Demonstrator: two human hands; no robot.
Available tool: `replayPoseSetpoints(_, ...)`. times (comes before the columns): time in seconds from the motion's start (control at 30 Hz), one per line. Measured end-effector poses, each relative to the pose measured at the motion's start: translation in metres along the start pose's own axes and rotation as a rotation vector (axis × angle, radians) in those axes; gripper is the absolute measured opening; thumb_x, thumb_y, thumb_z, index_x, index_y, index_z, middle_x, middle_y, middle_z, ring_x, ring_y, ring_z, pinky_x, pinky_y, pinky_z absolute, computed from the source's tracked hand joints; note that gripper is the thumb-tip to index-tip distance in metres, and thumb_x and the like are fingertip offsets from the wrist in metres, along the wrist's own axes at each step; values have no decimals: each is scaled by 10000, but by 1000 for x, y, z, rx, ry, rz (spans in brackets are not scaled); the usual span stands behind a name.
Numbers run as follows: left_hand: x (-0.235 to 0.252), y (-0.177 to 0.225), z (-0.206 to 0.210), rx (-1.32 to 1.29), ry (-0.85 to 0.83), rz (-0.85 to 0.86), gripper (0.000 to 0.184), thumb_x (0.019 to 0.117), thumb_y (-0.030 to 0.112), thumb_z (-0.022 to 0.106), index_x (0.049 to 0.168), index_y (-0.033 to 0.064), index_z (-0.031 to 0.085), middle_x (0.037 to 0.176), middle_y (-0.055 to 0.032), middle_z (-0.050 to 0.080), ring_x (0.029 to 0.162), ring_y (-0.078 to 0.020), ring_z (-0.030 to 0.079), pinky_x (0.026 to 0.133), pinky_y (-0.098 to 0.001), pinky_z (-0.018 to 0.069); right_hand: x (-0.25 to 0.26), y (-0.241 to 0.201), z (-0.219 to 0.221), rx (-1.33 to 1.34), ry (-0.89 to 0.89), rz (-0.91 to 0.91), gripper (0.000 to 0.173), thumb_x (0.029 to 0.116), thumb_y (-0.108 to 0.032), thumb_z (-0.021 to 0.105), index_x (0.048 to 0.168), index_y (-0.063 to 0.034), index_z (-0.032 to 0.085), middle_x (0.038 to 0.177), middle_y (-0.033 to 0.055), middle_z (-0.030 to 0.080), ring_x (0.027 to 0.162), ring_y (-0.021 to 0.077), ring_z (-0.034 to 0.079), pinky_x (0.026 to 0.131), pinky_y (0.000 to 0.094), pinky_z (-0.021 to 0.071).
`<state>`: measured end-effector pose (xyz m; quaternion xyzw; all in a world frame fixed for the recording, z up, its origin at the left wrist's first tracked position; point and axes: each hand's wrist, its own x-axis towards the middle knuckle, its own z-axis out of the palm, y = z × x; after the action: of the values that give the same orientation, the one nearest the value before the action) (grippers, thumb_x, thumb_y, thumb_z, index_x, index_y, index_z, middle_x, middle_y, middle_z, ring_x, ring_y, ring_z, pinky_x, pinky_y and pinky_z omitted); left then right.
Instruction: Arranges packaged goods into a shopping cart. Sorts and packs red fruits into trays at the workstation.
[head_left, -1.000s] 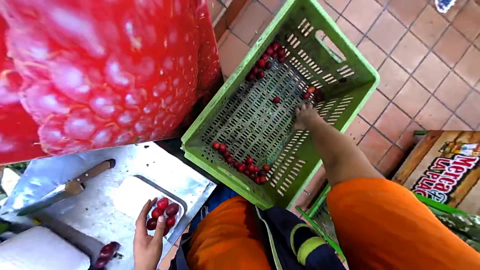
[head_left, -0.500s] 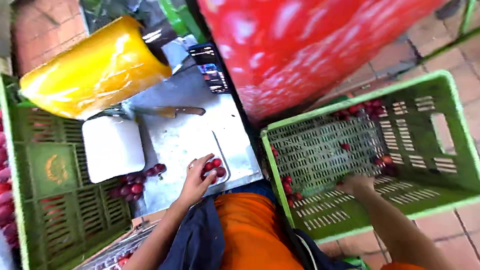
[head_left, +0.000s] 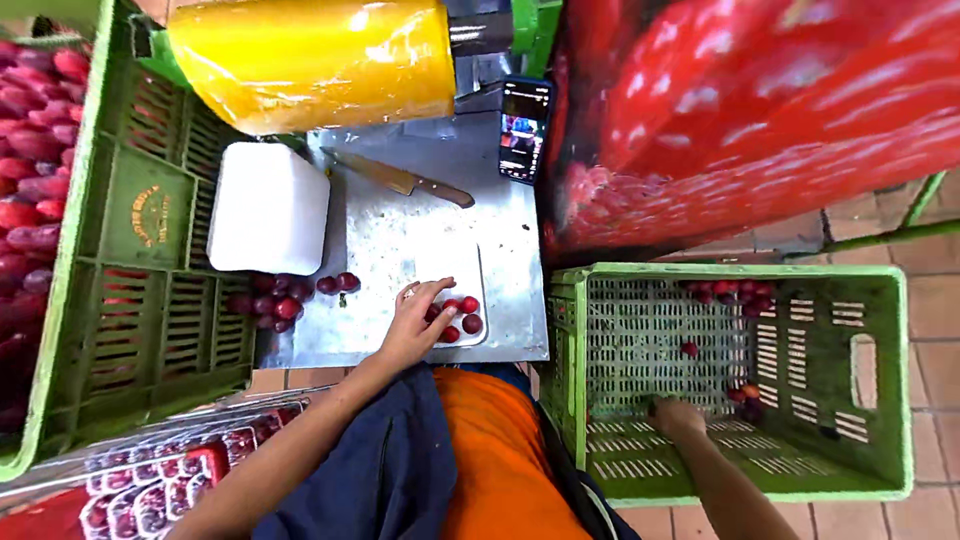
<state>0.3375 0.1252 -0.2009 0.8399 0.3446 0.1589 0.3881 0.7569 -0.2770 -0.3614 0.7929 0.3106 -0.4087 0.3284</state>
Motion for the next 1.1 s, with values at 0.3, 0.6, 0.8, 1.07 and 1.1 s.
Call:
replayPoseSetpoints(0.3,-17,6,-39,-132,116,-38,434,1055,370,503,1425,163,593,1446,1,598,1395,-191,494,1188,-542,350,-45,-18,-77,1118,-138,-225,371,1006,-267,648,1311,-66,581,802,61,617,605,129,562,549,300,505)
replayPoseSetpoints(0.6,-8,49,-31,-1199,-598,-529,688,1091,550,141,1466,71,465,1411,-138,596,1235,-305,633,1012,-543,541,-243,-239,-220,941,172,-979,361,869,-332,807,1176,-182,688,986,18,729,832,147,701,723,393,613)
replayPoseSetpoints(0.8,-8,25,-45,-1283,-779,-628,521,1114,463,323,1476,122,477,1279,-157,659,1131,-299,689,1003,-477,569,-266,-288,-212,1345,-221,-995,384,1084,-246,484,1442,-116,531,1256,124,665,1009,237,689,884,419,592)
replayPoseSetpoints(1.07,-15,6,-50,-1236,-716,-595,390,1052,92,543,1441,115,527,1313,-180,636,1096,-301,694,944,-466,589,-267,-290,-192,1500,-199,-926,392,1031,7,507,1413,-52,577,1362,143,635,1184,284,665,1043,456,551)
replayPoseSetpoints(1.1,-16,6,-51,-1197,-695,-584,391,1022,46,585,1407,108,561,1287,-169,643,1060,-288,697,920,-455,598,-267,-292,-189,1498,-156,-931,373,1033,6,505,1393,-41,591,1342,151,645,1170,288,672,1034,465,559)
